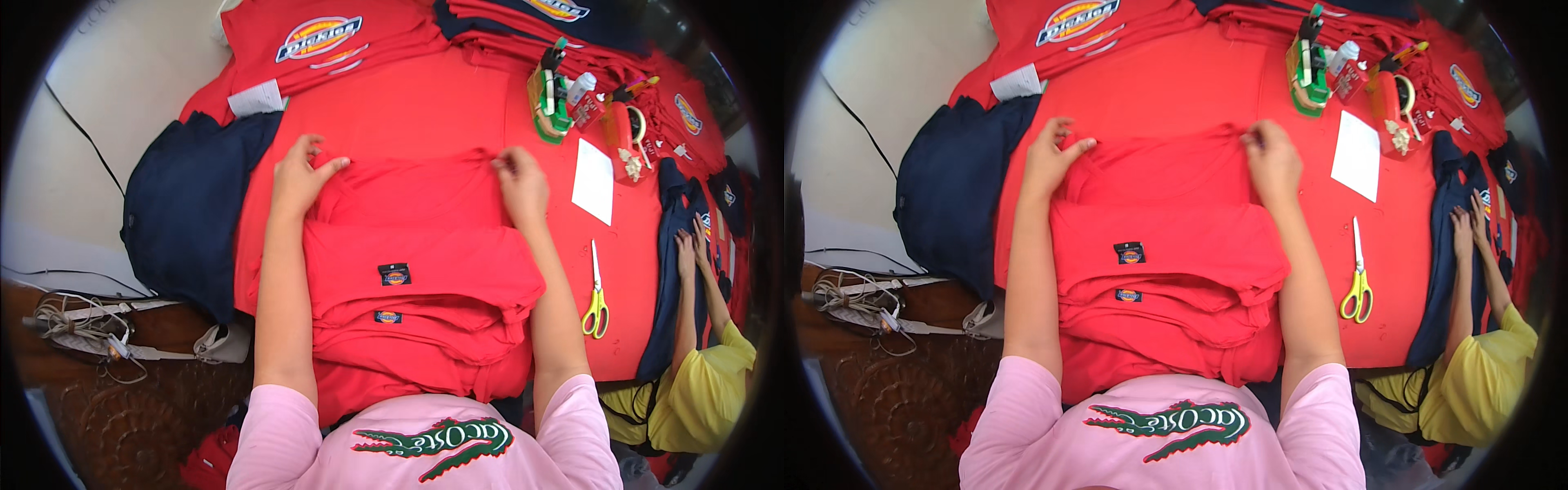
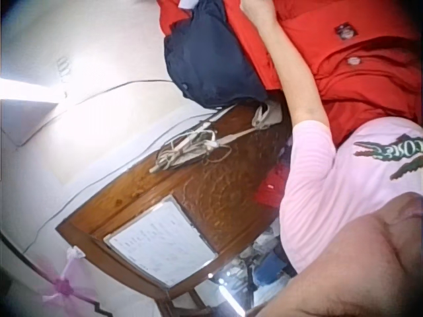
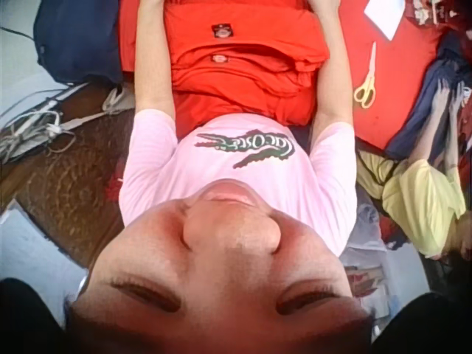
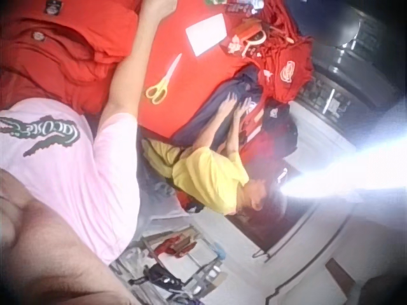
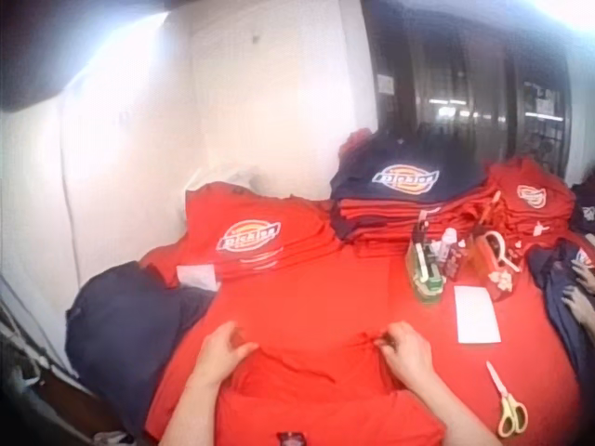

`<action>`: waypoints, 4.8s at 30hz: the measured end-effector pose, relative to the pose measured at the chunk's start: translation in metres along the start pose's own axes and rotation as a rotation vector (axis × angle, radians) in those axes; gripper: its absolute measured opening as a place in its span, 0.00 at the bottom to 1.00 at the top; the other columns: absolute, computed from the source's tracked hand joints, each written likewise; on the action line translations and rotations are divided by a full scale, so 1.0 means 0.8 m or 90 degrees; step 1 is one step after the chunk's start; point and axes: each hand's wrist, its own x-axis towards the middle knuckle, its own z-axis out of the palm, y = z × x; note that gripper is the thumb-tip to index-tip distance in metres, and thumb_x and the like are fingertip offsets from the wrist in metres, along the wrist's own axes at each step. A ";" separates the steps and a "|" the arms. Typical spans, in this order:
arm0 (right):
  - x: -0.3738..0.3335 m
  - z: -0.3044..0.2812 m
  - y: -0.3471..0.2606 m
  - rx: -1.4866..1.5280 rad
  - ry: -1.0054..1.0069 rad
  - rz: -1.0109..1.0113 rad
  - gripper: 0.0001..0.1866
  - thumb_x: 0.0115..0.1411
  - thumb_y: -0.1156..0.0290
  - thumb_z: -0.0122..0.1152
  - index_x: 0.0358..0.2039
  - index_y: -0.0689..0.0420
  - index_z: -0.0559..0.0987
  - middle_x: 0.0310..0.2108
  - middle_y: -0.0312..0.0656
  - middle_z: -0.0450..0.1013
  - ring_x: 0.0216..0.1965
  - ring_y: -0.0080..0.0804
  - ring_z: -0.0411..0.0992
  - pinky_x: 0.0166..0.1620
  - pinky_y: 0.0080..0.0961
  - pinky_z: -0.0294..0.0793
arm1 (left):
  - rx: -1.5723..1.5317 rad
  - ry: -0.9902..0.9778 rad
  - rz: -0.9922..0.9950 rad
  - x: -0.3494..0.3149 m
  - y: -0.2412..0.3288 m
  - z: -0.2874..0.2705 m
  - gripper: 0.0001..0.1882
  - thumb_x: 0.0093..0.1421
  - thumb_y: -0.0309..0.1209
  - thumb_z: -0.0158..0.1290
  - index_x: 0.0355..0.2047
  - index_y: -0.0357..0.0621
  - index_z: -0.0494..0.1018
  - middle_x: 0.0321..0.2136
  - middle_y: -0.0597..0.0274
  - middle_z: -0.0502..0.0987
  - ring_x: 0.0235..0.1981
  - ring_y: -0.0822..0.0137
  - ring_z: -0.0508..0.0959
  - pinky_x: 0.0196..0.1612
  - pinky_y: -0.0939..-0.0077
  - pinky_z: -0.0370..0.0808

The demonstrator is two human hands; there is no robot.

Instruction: The person trims loose threads from several red t-shirts using a small tool, folds the shirts, and then gathers a stack of light-colored garments from a shelf.

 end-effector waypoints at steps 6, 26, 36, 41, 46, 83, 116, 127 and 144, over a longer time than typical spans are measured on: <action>0.034 -0.013 0.099 0.340 0.193 0.076 0.01 0.68 0.78 0.61 0.37 0.61 0.77 0.31 0.36 0.74 0.32 0.22 0.72 0.41 0.23 0.75 | -0.274 -0.065 -0.035 0.007 -0.026 -0.015 0.14 0.59 0.28 0.70 0.41 0.33 0.82 0.37 0.65 0.83 0.39 0.75 0.79 0.45 0.78 0.76; 0.029 -0.010 0.055 0.386 0.108 0.092 0.07 0.67 0.71 0.71 0.40 0.60 0.82 0.34 0.27 0.75 0.35 0.12 0.68 0.42 0.12 0.67 | -0.333 0.204 -0.041 0.021 -0.028 -0.028 0.09 0.58 0.29 0.72 0.34 0.38 0.85 0.26 0.70 0.82 0.30 0.81 0.77 0.38 0.84 0.74; 0.028 -0.012 0.050 0.441 0.082 0.133 0.07 0.65 0.72 0.73 0.39 0.59 0.82 0.34 0.28 0.76 0.36 0.13 0.70 0.43 0.12 0.69 | -0.448 0.157 -0.101 0.017 -0.030 -0.029 0.08 0.56 0.25 0.72 0.33 0.37 0.84 0.29 0.68 0.84 0.32 0.79 0.79 0.40 0.83 0.77; 0.023 -0.017 0.056 0.446 0.071 0.124 0.06 0.65 0.73 0.73 0.39 0.58 0.83 0.34 0.27 0.76 0.35 0.13 0.69 0.41 0.12 0.68 | -0.417 0.143 -0.088 0.011 -0.035 -0.030 0.08 0.56 0.27 0.73 0.31 0.37 0.84 0.28 0.68 0.83 0.31 0.80 0.78 0.39 0.82 0.76; 0.036 -0.005 0.078 0.346 0.073 0.084 0.08 0.62 0.70 0.77 0.36 0.58 0.84 0.29 0.25 0.71 0.31 0.14 0.64 0.36 0.15 0.64 | -0.305 0.089 -0.052 0.042 -0.080 0.012 0.13 0.54 0.34 0.75 0.29 0.39 0.83 0.24 0.67 0.82 0.28 0.79 0.76 0.35 0.77 0.74; -0.372 -0.167 0.028 0.397 -0.090 0.027 0.12 0.63 0.92 0.62 0.41 0.61 0.77 0.50 0.41 0.75 0.47 0.22 0.73 0.53 0.20 0.73 | -0.077 0.205 0.075 -0.440 -0.040 -0.141 0.07 0.53 0.24 0.70 0.32 0.46 0.85 0.20 0.69 0.70 0.25 0.69 0.69 0.36 0.72 0.69; -0.353 -0.185 -0.043 0.657 0.098 0.225 0.12 0.61 0.84 0.71 0.43 0.58 0.82 0.45 0.35 0.81 0.24 0.07 0.54 0.29 0.11 0.58 | -0.005 -0.227 0.435 -0.450 0.125 0.024 0.21 0.65 0.36 0.63 0.54 0.40 0.77 0.55 0.48 0.78 0.56 0.46 0.77 0.60 0.53 0.73; -0.368 -0.170 -0.025 0.229 -0.016 -0.062 0.06 0.58 0.77 0.73 0.33 0.58 0.82 0.35 0.39 0.79 0.28 0.31 0.81 0.31 0.26 0.79 | 0.275 -0.264 0.384 -0.189 0.118 0.092 0.34 0.71 0.56 0.50 0.65 0.45 0.70 0.69 0.39 0.65 0.72 0.37 0.60 0.71 0.45 0.63; -0.327 -0.176 -0.039 0.221 -0.052 0.190 0.20 0.60 0.67 0.76 0.52 0.58 0.83 0.27 0.42 0.79 0.30 0.30 0.80 0.36 0.26 0.79 | 0.355 0.035 0.509 -0.012 0.233 0.099 0.21 0.63 0.25 0.52 0.57 0.45 0.78 0.55 0.59 0.78 0.57 0.60 0.77 0.68 0.50 0.62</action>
